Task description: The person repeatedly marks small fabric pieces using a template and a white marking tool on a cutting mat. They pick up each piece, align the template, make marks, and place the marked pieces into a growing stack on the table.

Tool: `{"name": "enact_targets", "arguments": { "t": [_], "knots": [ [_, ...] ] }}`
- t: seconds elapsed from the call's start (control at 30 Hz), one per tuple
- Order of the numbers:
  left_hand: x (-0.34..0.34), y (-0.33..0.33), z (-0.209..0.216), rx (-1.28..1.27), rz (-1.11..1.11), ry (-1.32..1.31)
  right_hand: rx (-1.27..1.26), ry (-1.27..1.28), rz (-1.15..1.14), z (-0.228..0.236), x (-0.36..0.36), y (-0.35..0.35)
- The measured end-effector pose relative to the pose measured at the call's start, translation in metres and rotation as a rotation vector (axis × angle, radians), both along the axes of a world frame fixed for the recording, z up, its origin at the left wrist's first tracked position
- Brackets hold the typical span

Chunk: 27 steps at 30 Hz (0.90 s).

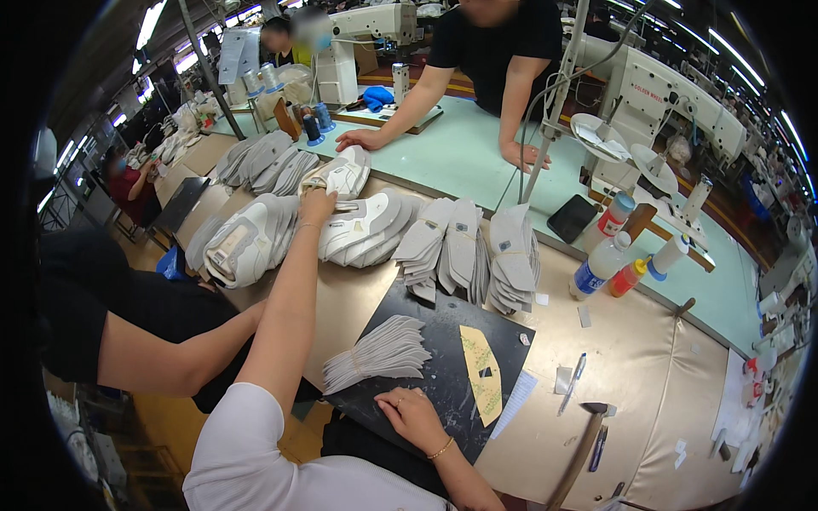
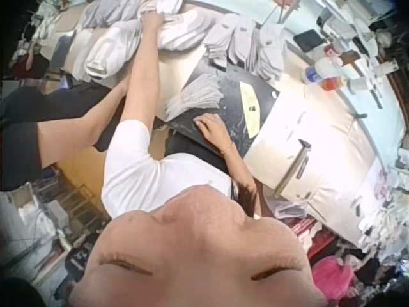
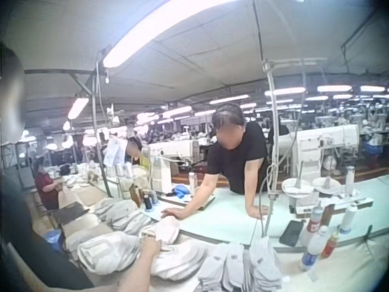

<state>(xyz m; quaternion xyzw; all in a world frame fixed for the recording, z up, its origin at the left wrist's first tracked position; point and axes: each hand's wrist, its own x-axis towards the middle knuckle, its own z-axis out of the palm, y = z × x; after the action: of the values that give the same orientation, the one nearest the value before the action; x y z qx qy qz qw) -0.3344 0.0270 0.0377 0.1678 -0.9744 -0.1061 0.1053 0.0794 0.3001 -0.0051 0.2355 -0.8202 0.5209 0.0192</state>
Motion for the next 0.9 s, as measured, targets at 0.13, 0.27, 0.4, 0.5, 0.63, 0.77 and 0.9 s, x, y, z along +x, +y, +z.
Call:
{"name": "enact_targets", "arguments": {
  "t": [0.13, 0.27, 0.4, 0.5, 0.63, 0.77, 0.9],
  "knots": [
    [-0.008, 0.011, 0.006, 0.136, 0.103, -0.013, 0.038, 0.016, -0.032, 0.0, 0.0, 0.0],
    [-0.016, 0.006, -0.021, 0.162, 0.107, 0.187, 0.045, -0.013, -0.045, 0.001, 0.002, 0.0],
    [-0.041, -0.043, -0.058, 0.23, 0.089, 0.491, 0.006, -0.017, -0.033, 0.005, -0.004, -0.003],
    [-0.047, -0.045, -0.064, 0.305, 0.103, 0.628, 0.012, -0.007, -0.051, 0.009, -0.005, -0.003],
    [-0.039, -0.029, -0.06, 0.392, -0.002, 0.574, 0.053, -0.032, -0.059, 0.008, -0.005, 0.0],
    [-0.029, -0.027, -0.044, 0.454, 0.084, 0.679, 0.011, -0.037, -0.055, 0.01, -0.004, -0.004],
    [-0.01, 0.013, -0.016, 0.249, 0.028, 0.398, 0.036, -0.008, -0.071, 0.008, -0.006, 0.0]
  ]
}}
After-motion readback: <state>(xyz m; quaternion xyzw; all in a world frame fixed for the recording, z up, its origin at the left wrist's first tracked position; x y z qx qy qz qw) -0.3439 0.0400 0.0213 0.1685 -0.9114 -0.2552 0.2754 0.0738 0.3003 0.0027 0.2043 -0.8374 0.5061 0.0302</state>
